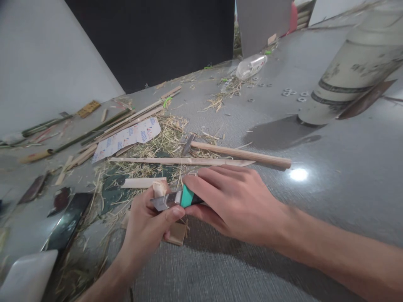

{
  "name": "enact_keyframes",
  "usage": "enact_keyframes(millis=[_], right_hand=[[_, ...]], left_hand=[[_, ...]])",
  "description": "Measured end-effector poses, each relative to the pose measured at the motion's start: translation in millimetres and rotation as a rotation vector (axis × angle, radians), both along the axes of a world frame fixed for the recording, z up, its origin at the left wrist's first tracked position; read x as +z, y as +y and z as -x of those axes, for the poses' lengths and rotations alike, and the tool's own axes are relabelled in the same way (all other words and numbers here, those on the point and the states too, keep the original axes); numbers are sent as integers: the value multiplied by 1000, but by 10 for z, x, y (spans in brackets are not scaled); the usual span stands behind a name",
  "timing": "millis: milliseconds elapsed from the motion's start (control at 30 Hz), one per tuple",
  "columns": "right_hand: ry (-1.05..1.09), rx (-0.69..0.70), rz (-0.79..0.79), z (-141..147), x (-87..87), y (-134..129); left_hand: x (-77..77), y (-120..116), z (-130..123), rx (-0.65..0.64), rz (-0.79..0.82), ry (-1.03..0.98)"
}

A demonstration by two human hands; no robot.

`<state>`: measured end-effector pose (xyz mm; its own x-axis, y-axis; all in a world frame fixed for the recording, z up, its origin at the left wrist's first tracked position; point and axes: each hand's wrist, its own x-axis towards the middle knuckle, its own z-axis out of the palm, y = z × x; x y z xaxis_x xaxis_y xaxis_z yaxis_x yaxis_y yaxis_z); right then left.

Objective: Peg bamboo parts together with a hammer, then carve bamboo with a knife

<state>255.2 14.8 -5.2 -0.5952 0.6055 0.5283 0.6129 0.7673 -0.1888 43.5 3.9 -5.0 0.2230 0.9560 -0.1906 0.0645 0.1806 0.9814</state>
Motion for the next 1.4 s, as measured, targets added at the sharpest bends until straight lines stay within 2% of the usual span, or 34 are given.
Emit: enact_keyframes(millis=[200, 500, 633, 700, 833, 1133, 1400], right_hand=[[-32, -75, -129, 33, 21, -57], [-59, -150, -171, 50, -3, -105], [-40, -217, -142, 40, 31, -108], [0, -272, -131, 18, 59, -92], [55, -298, -90, -31, 61, -38], [56, -237, 35, -32, -40, 9], [70, -210, 123, -40, -47, 26]], left_hand=[[-53, -21, 32, -32, 30, -56], [-81, -38, 44, -17, 52, -53], [-124, -45, 30, 67, -32, 7], [-142, -29, 32, 112, -17, -13], [-158, 25, 66, 62, 110, -210], [-193, 69, 86, -200, 157, -741], [-140, 136, 121, -282, 261, -895]])
